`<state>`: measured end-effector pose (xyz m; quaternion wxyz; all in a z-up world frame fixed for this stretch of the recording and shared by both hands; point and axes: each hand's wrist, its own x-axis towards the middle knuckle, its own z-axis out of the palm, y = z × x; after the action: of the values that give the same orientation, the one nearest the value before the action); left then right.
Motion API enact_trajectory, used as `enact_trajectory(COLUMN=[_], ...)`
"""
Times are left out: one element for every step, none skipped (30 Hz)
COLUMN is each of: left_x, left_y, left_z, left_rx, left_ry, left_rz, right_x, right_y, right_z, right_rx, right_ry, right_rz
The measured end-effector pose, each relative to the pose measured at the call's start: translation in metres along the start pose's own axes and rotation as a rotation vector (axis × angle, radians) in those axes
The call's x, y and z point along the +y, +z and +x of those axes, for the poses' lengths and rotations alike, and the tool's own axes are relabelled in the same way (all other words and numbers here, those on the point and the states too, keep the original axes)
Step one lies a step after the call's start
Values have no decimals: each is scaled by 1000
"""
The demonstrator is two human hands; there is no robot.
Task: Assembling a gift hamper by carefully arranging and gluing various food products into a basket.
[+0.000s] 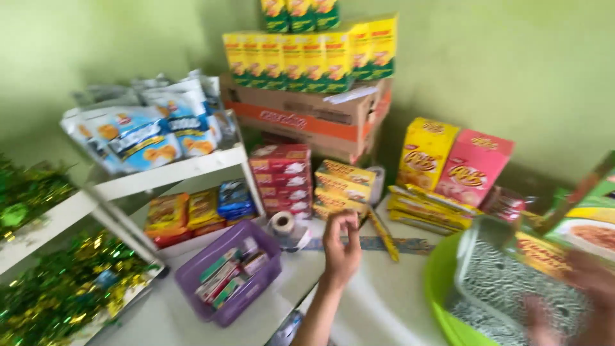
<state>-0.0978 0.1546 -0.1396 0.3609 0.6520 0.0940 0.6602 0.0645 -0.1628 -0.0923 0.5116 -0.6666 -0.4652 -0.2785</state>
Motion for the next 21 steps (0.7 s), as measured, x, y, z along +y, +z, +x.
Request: enact_trajectory(left_x=[3, 2, 2, 2, 5, 9, 12, 13, 13, 14, 14, 15, 15, 12, 9, 5, 8, 10, 12, 10, 9], left_y=[-12, -21, -32, -45, -61, -77, -92, -109, -123, -138, -152, -166, -179, -190, -198, -206, -211, -216, -221, -225, -226], left_z=[11, 26, 36, 47, 61, 75, 93, 106, 119, 131, 142, 153, 165, 175, 189, 203, 217, 231, 240, 247, 258], left_rx=[20, 24, 47, 67, 76, 68, 59, 67, 35, 2, 9, -21, -52, -48, -47, -47, -43, -46, -54, -56, -64], left_ry=[40, 34, 70, 106, 101, 143, 197, 203, 221, 238, 238, 243, 248, 249, 263, 276, 281, 277, 263, 259, 305], left_rz=[45, 65, 123, 182, 204, 228, 248, 267, 338, 409, 421, 503, 580, 588, 670, 752, 750, 930, 1113, 1114, 1233], right_x=[-45, -78, -113, -149, -155, -164, -171, -175, -178, -181, -184, -187, -189, -196, -202, -207, -218, -228, -238, -238, -237], right_y=[33, 62, 90, 116, 145, 173, 202, 229, 254, 279, 302, 326, 348, 357, 365, 372, 380, 388, 395, 413, 431], right_z=[-6, 11, 26, 41, 46, 51, 58, 65, 73, 81, 88, 95, 102, 107, 116, 125, 133, 140, 143, 146, 153], right_rx=[15, 3, -83, -168, -184, -240, -287, -294, -377, -461, -469, -524, -576, -580, -618, -655, -652, -649, -652, -656, -640], right_ry=[-40, -35, -1, 34, 34, 114, 186, 179, 257, 335, 330, 339, 349, 344, 353, 363, 357, 335, 320, 322, 335], right_rz=[-10, 7, 107, 208, 227, 331, 435, 455, 470, 483, 493, 496, 495, 502, 475, 447, 447, 451, 456, 455, 411])
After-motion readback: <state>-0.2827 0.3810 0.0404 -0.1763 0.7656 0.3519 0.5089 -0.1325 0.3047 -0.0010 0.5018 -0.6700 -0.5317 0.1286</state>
